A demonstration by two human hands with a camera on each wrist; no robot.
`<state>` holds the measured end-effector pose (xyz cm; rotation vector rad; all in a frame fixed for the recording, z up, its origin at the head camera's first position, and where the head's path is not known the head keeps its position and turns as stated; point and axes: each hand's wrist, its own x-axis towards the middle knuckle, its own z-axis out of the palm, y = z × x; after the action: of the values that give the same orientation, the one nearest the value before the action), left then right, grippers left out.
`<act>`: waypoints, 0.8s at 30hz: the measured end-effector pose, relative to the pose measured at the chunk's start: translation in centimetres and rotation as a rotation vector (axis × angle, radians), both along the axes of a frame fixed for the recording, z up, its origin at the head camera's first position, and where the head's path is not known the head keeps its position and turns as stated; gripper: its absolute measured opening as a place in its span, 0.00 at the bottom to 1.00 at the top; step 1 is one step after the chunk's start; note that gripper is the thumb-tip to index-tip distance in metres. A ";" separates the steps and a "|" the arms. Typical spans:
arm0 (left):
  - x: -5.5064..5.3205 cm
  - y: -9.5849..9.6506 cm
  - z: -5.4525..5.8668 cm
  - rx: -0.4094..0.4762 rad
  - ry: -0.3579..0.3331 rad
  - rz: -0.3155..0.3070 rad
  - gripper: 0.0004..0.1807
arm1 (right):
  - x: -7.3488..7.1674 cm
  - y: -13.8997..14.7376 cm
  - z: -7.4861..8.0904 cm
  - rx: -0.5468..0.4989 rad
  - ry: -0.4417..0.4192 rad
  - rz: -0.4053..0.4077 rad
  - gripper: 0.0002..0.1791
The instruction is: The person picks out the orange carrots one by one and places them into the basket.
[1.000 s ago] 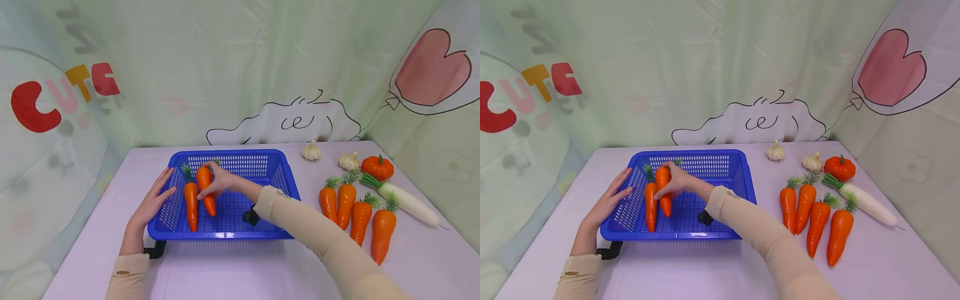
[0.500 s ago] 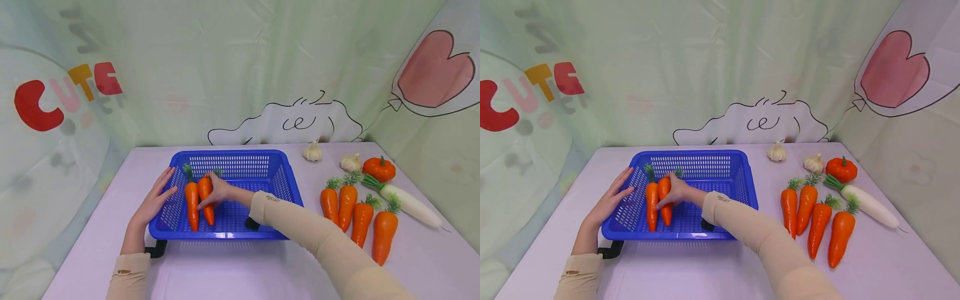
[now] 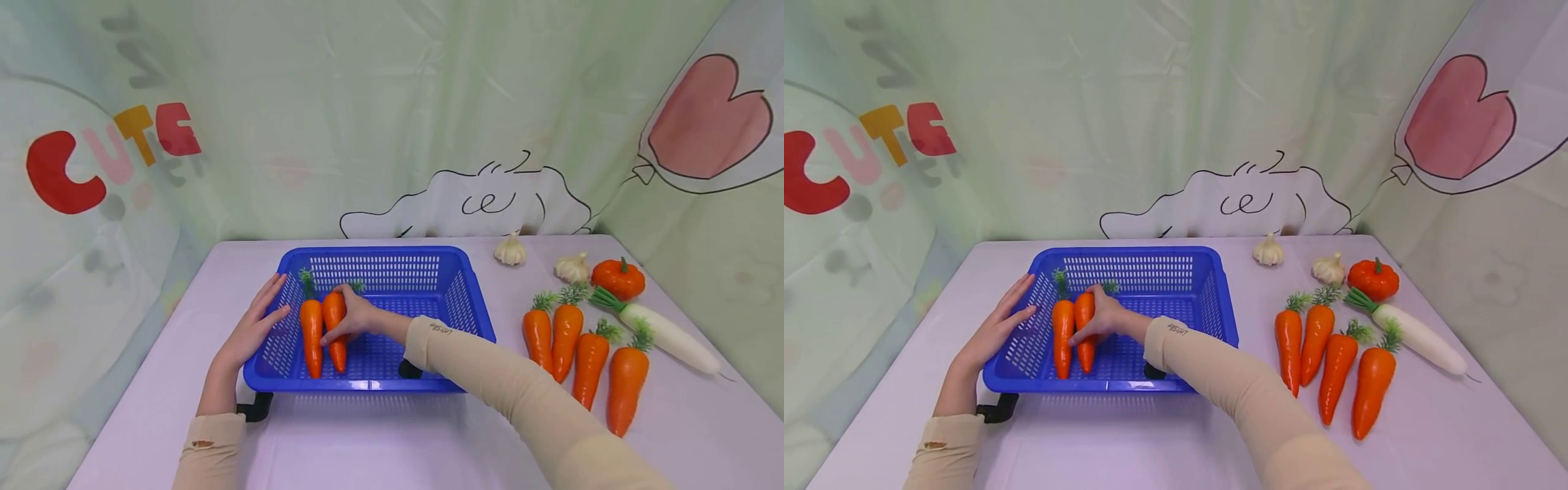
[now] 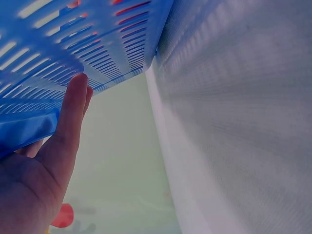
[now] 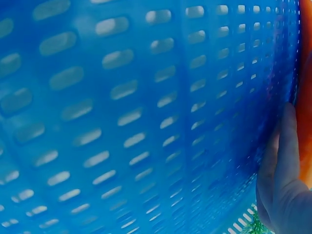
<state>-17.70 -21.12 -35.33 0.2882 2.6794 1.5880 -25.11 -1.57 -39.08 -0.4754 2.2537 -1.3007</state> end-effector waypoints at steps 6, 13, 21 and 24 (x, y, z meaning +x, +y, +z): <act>0.1 0.2 0.1 -0.011 -0.005 -0.001 0.31 | -0.1 0.3 -0.1 0.008 -0.011 0.010 0.49; -1.2 -1.0 -1.9 -0.013 0.003 0.000 0.32 | -0.5 0.5 -0.1 0.011 -0.051 0.009 0.50; -2.0 -1.7 -3.3 -0.029 0.028 0.000 0.32 | -0.6 1.0 0.3 -0.093 -0.118 -0.015 0.49; -2.0 -1.7 -3.3 -0.028 0.028 0.002 0.32 | -0.7 1.2 0.7 -0.118 -0.113 -0.012 0.48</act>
<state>-19.74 -22.84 -38.64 0.3103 2.7213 1.5574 -25.85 -0.40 -38.42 -0.4196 2.0989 -1.4357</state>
